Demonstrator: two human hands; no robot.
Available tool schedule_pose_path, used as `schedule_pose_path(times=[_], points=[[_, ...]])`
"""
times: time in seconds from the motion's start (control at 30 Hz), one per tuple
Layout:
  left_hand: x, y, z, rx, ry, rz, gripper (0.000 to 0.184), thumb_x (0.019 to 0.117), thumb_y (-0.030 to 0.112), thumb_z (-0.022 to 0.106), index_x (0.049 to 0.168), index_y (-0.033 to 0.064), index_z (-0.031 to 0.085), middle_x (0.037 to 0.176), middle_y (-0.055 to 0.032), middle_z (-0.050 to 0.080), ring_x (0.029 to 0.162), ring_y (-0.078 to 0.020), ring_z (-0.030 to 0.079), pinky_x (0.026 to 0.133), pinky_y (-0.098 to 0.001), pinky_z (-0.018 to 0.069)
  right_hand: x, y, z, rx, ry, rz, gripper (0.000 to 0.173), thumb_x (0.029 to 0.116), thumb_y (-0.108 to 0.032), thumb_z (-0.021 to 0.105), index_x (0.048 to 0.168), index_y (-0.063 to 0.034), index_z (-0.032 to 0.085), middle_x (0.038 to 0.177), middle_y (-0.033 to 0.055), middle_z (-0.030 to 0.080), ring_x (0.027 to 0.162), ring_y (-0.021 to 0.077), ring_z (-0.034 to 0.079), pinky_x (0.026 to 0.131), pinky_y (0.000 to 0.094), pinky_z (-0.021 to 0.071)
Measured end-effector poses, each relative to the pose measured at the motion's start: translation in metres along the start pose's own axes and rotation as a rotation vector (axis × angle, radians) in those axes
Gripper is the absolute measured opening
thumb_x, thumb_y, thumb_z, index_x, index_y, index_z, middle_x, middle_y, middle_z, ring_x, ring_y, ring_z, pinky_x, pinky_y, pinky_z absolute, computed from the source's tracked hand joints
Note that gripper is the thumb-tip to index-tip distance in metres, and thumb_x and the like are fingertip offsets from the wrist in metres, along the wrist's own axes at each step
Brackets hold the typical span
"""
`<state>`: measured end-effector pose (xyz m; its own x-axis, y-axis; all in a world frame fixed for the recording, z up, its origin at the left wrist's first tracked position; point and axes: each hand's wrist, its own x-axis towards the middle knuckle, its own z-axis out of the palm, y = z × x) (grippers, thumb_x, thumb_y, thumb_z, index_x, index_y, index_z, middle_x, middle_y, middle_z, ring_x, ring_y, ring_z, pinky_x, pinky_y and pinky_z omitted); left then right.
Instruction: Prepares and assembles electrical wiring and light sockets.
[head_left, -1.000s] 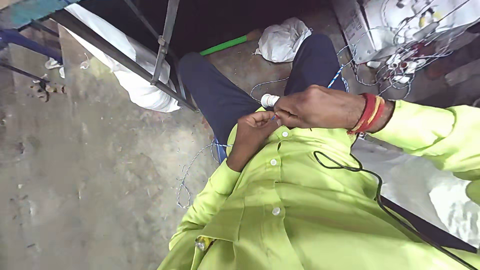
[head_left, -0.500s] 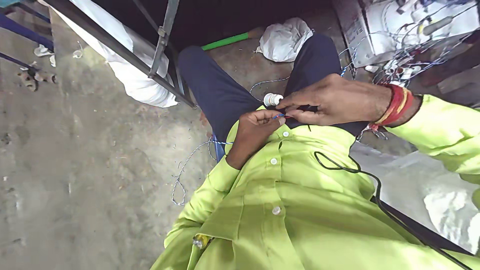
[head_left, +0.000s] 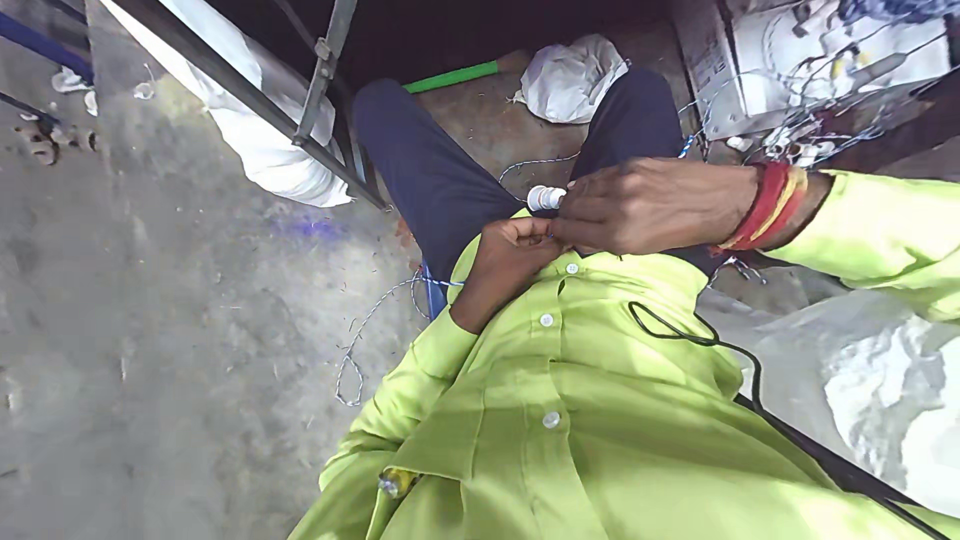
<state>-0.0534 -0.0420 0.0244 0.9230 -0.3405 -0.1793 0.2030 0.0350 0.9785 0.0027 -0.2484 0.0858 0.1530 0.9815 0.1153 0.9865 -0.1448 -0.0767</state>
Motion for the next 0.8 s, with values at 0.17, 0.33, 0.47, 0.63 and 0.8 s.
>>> schedule_pose_path(times=[0.17, 0.33, 0.47, 0.63, 0.8], points=[[0.0, 0.0, 0.001, 0.043, 0.035, -0.024, 0.007, 0.0855, 0.0, 0.077, 0.09, 0.0008, 0.072, 0.072, 0.0008, 0.07, 0.057, -0.0001, 0.059, 0.053, -0.0179, 0.0505, 0.008, 0.004, 0.0, 0.104, -0.039, 0.111, 0.024, 0.1016, -0.015, 0.05, 0.084, -0.0038, 0.062, 0.069, 0.0095, 0.058, 0.057, 0.0275, 0.062, 0.048, 0.0426, 0.0484], [0.0, -0.001, 0.004, 0.074, 0.051, 0.029, 0.007, 0.089, 0.007, 0.076, 0.091, 0.0017, 0.072, 0.074, 0.0009, 0.071, 0.061, -0.0002, 0.063, 0.059, -0.0187, 0.0546, 0.008, 0.002, 0.0, 0.276, -0.024, 0.301, 0.021, 0.0953, -0.019, 0.056, 0.079, -0.0079, 0.061, 0.066, 0.0037, 0.055, 0.058, 0.0174, 0.058, 0.051, 0.0356, 0.0462], [-0.007, -0.005, 0.008, 0.09, 0.044, 0.131, 0.007, 0.0888, 0.006, 0.076, 0.094, 0.0021, 0.072, 0.081, -0.003, 0.073, 0.067, -0.0056, 0.067, 0.063, -0.0228, 0.0586, 0.001, -0.002, -0.003, 0.37, 0.016, 0.431, 0.015, 0.0902, -0.019, 0.06, 0.077, -0.0118, 0.061, 0.064, -0.0011, 0.053, 0.057, 0.0104, 0.053, 0.05, 0.0305, 0.0419], [-0.001, -0.01, 0.017, 0.209, 0.155, 0.331, 0.009, 0.0884, 0.009, 0.069, 0.089, 0.003, 0.075, 0.088, -0.0034, 0.069, 0.079, -0.005, 0.066, 0.069, -0.02, 0.0569, -0.002, -0.005, -0.01, 0.379, 0.066, 0.481, 0.015, 0.0902, -0.019, 0.059, 0.077, -0.0123, 0.063, 0.062, -0.0037, 0.053, 0.055, 0.0049, 0.05, 0.048, 0.0257, 0.0379], [0.002, -0.011, 0.016, 0.341, 0.274, 0.417, 0.011, 0.0863, 0.01, 0.068, 0.087, 0.0048, 0.078, 0.088, -0.0034, 0.072, 0.08, -0.0045, 0.066, 0.067, -0.0204, 0.0538, 0.002, -0.007, -0.005, 0.377, 0.124, 0.519, 0.014, 0.0911, -0.018, 0.06, 0.081, -0.0103, 0.066, 0.064, -0.0027, 0.056, 0.056, 0.0043, 0.052, 0.05, 0.0243, 0.0401]])
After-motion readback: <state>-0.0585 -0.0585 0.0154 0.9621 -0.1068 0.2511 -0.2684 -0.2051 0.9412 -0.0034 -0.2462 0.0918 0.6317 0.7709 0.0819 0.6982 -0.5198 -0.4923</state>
